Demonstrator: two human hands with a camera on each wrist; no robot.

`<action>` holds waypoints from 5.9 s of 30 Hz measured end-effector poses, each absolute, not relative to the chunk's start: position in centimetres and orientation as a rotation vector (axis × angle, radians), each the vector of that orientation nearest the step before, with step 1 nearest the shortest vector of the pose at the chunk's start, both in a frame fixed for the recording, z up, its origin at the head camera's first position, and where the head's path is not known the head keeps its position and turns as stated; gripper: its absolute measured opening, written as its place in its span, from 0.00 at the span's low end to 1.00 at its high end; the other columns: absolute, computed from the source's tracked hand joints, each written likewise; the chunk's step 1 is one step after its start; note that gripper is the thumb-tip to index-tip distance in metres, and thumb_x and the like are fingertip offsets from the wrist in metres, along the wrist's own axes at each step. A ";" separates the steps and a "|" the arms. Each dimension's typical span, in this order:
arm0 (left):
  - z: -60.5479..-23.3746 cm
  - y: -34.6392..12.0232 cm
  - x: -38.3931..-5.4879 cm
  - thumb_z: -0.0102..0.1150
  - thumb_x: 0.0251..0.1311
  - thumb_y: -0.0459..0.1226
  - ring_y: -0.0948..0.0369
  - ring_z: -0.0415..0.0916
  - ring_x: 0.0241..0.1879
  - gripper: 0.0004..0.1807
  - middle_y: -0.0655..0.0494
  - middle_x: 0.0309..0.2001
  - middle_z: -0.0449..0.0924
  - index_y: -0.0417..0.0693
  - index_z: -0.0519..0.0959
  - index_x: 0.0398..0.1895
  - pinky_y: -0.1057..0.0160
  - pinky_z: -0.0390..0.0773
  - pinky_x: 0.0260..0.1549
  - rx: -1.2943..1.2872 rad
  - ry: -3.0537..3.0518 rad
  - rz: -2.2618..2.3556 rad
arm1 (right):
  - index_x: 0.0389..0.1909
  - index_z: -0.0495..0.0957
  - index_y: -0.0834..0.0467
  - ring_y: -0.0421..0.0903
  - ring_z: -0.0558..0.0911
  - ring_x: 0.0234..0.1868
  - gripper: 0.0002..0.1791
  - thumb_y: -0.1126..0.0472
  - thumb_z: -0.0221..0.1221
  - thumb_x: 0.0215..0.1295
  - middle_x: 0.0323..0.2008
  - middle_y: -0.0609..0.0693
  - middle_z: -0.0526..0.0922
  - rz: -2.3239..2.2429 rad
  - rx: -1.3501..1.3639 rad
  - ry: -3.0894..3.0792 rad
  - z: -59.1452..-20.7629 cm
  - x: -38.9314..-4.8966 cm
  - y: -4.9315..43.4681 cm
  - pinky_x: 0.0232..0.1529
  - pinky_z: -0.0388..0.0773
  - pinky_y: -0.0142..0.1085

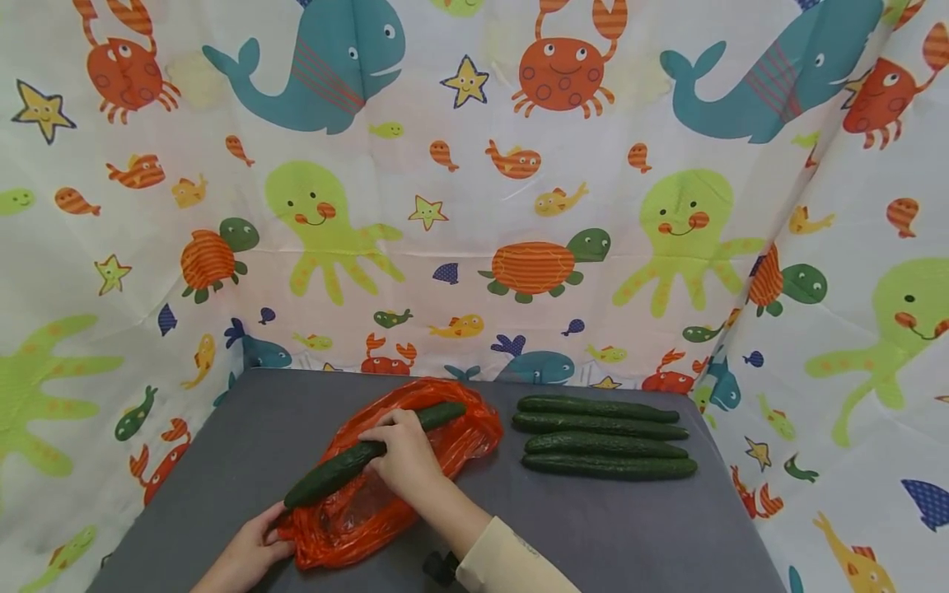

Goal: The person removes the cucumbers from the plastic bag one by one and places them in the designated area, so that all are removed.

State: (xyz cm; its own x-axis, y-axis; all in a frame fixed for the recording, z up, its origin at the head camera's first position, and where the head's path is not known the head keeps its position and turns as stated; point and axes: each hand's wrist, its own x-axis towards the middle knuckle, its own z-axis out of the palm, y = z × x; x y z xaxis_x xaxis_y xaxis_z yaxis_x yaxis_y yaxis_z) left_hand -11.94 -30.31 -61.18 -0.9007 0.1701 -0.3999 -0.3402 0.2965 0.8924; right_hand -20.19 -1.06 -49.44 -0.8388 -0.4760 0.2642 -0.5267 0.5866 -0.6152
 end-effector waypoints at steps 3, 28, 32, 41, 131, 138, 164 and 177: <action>-61.2 -30.2 -12.0 0.61 0.59 0.27 0.50 0.81 0.56 0.45 0.27 0.66 0.70 0.27 0.50 0.77 0.58 0.81 0.46 -0.182 2.148 1.622 | 0.50 0.89 0.48 0.45 0.75 0.52 0.21 0.65 0.74 0.54 0.48 0.46 0.79 1.097 0.857 -2.732 -49.0 -19.8 -0.6 0.50 0.79 0.35; -61.5 -30.2 -12.3 0.64 0.59 0.30 0.52 0.80 0.56 0.44 0.27 0.71 0.61 0.37 0.57 0.78 0.57 0.79 0.45 -0.240 2.185 1.548 | 0.48 0.89 0.50 0.48 0.75 0.49 0.21 0.69 0.74 0.52 0.45 0.48 0.78 1.146 0.691 -2.748 -49.6 -18.9 3.2 0.46 0.80 0.41; -61.4 -30.1 -12.3 0.65 0.58 0.30 0.53 0.81 0.54 0.44 0.27 0.71 0.62 0.38 0.57 0.78 0.58 0.79 0.44 -0.256 2.201 1.541 | 0.46 0.90 0.50 0.48 0.76 0.49 0.20 0.67 0.75 0.50 0.45 0.47 0.79 1.113 0.664 -2.713 -49.8 -19.0 3.9 0.48 0.80 0.45; -61.3 -30.2 -12.3 0.63 0.58 0.29 0.55 0.83 0.49 0.44 0.27 0.69 0.66 0.37 0.56 0.78 0.58 0.76 0.40 -0.261 2.193 1.548 | 0.44 0.89 0.49 0.48 0.76 0.50 0.20 0.66 0.77 0.48 0.44 0.46 0.78 1.148 0.555 -2.722 -50.8 -18.9 5.7 0.48 0.79 0.46; -61.7 -30.1 -12.1 0.60 0.58 0.27 0.55 0.82 0.43 0.44 0.35 0.59 0.79 0.35 0.54 0.78 0.58 0.76 0.38 -0.235 2.187 1.585 | 0.46 0.88 0.58 0.66 0.78 0.54 0.25 0.67 0.78 0.42 0.51 0.64 0.81 0.888 -0.043 -2.843 -56.7 -17.2 26.7 0.55 0.71 0.63; -61.4 -30.1 -12.0 0.60 0.58 0.27 0.56 0.82 0.45 0.44 0.31 0.63 0.75 0.34 0.53 0.78 0.58 0.76 0.38 -0.220 2.163 1.615 | 0.48 0.87 0.59 0.67 0.78 0.54 0.25 0.66 0.77 0.43 0.50 0.66 0.80 0.852 -0.068 -2.895 -57.3 -17.3 28.3 0.55 0.70 0.64; -61.5 -30.0 -12.0 0.61 0.58 0.26 0.55 0.83 0.49 0.44 0.26 0.66 0.69 0.34 0.54 0.78 0.57 0.78 0.39 -0.233 2.182 1.589 | 0.50 0.86 0.60 0.69 0.76 0.56 0.23 0.66 0.75 0.49 0.54 0.68 0.78 0.824 -0.044 -2.986 -56.8 -18.3 28.2 0.55 0.71 0.63; -61.5 -30.0 -12.2 0.62 0.58 0.27 0.57 0.83 0.47 0.44 0.31 0.63 0.75 0.35 0.55 0.78 0.59 0.78 0.39 -0.250 2.177 1.575 | 0.55 0.84 0.58 0.64 0.80 0.54 0.25 0.61 0.75 0.53 0.54 0.63 0.81 0.871 0.006 -2.895 -55.5 -18.3 26.2 0.51 0.75 0.61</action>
State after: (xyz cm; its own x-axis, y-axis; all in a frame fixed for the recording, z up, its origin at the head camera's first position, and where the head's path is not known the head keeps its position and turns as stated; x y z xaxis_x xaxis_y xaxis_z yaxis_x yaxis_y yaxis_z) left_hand -12.18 -29.98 -61.55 -0.8873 0.1075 -0.4485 -0.3923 0.3352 0.8566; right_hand -18.28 26.20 -55.51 -0.9929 0.0303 0.1148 -0.0381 0.8346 -0.5496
